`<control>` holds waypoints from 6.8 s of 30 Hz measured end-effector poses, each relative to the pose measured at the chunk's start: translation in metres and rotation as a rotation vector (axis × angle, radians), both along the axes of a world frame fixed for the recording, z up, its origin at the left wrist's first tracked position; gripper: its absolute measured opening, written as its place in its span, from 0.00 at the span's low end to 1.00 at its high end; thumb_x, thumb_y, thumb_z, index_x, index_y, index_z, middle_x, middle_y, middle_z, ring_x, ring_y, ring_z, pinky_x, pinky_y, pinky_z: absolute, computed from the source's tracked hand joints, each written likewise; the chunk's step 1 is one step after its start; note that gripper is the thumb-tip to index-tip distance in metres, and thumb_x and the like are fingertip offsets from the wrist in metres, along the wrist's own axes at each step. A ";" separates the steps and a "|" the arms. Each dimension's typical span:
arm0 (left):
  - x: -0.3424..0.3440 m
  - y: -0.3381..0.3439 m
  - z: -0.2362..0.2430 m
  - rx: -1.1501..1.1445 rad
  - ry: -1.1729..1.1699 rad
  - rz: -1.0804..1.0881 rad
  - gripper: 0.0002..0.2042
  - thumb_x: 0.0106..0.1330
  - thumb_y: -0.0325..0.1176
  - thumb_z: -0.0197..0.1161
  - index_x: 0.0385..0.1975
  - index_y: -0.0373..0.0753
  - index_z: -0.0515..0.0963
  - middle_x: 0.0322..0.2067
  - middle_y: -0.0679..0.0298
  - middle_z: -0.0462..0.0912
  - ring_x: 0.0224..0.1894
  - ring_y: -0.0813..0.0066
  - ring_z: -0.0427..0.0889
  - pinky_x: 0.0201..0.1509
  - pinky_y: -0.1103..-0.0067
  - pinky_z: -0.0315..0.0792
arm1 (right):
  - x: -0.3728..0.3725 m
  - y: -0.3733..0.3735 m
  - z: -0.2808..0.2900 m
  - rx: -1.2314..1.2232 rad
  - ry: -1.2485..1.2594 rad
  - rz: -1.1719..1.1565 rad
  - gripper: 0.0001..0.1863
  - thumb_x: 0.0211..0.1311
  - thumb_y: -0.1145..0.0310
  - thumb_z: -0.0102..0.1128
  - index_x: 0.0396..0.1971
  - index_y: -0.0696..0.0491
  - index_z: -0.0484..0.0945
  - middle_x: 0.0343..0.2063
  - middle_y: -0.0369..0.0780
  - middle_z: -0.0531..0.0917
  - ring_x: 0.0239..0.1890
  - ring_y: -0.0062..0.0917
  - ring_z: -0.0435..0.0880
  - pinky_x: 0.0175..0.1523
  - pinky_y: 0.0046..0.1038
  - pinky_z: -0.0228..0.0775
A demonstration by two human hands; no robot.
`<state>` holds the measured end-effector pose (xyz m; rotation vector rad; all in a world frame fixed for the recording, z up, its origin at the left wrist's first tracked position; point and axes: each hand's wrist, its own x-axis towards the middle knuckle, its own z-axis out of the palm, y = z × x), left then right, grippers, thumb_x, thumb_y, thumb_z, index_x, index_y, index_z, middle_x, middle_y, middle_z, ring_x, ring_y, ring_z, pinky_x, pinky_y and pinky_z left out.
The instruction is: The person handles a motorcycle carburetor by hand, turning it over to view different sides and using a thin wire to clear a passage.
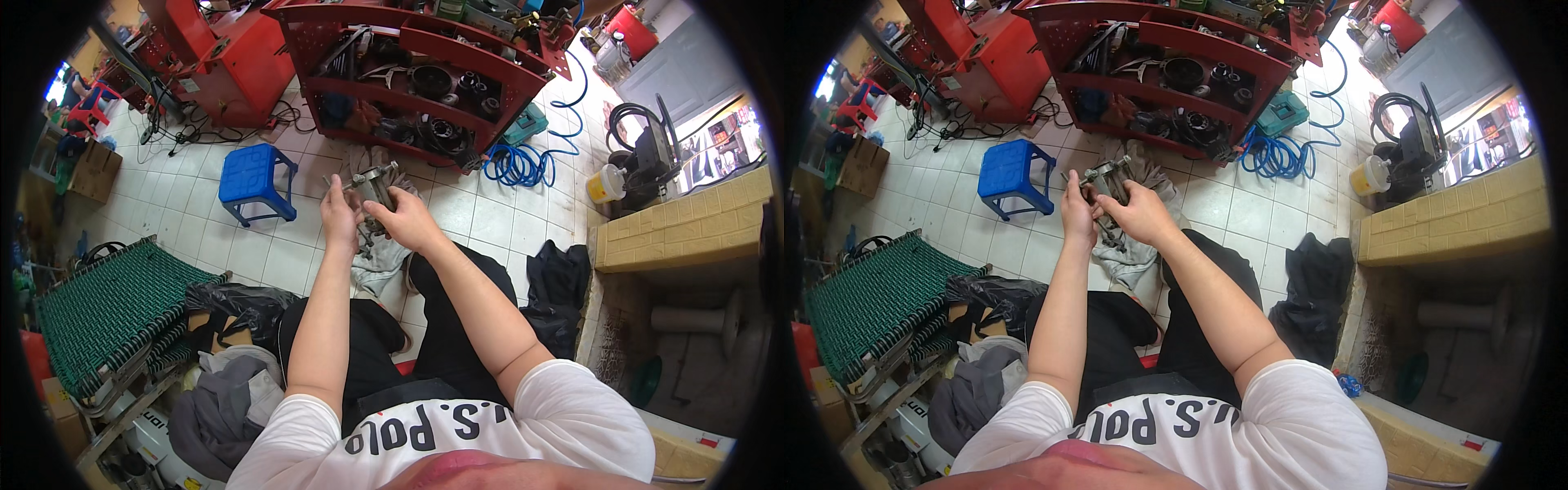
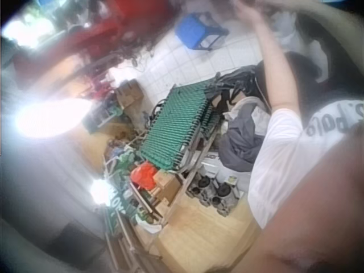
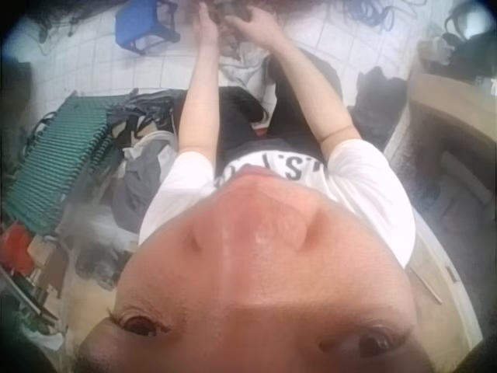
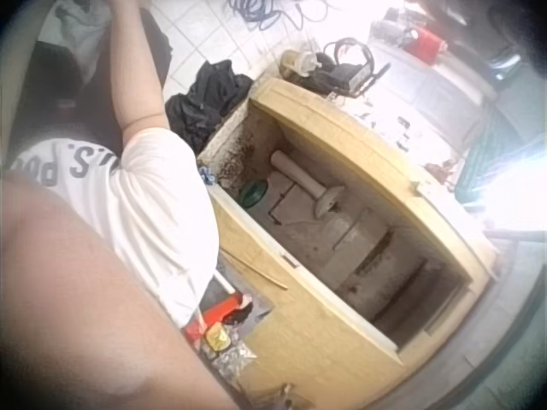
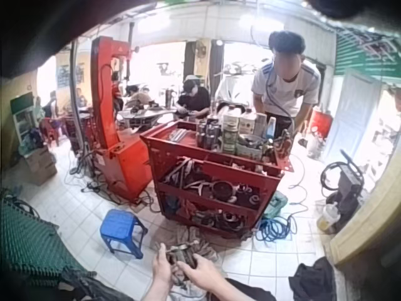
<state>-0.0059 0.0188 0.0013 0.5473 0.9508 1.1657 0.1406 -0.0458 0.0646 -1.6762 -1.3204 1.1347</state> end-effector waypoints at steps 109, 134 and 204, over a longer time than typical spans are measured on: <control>0.009 -0.004 0.009 -0.075 -0.026 0.108 0.20 0.79 0.54 0.59 0.42 0.40 0.73 0.29 0.68 0.77 0.22 0.86 0.68 0.20 0.85 0.54 | -0.005 -0.002 0.002 -0.020 -0.074 -0.013 0.36 0.64 0.42 0.67 0.48 0.68 0.81 0.42 0.58 0.88 0.50 0.48 0.89 0.55 0.40 0.78; -0.002 -0.003 0.001 0.032 -0.079 0.081 0.16 0.81 0.46 0.57 0.44 0.37 0.76 0.31 0.67 0.77 0.23 0.86 0.70 0.20 0.85 0.57 | -0.008 -0.001 -0.004 0.100 -0.040 -0.031 0.32 0.65 0.45 0.69 0.46 0.65 0.81 0.34 0.49 0.86 0.36 0.34 0.85 0.42 0.33 0.75; -0.001 0.002 -0.006 0.007 0.021 -0.002 0.24 0.76 0.56 0.62 0.48 0.37 0.78 0.29 0.70 0.78 0.19 0.90 0.61 0.18 0.84 0.51 | -0.003 0.003 -0.008 -0.018 0.094 -0.090 0.32 0.66 0.45 0.69 0.47 0.64 0.81 0.31 0.40 0.85 0.27 0.21 0.82 0.30 0.26 0.76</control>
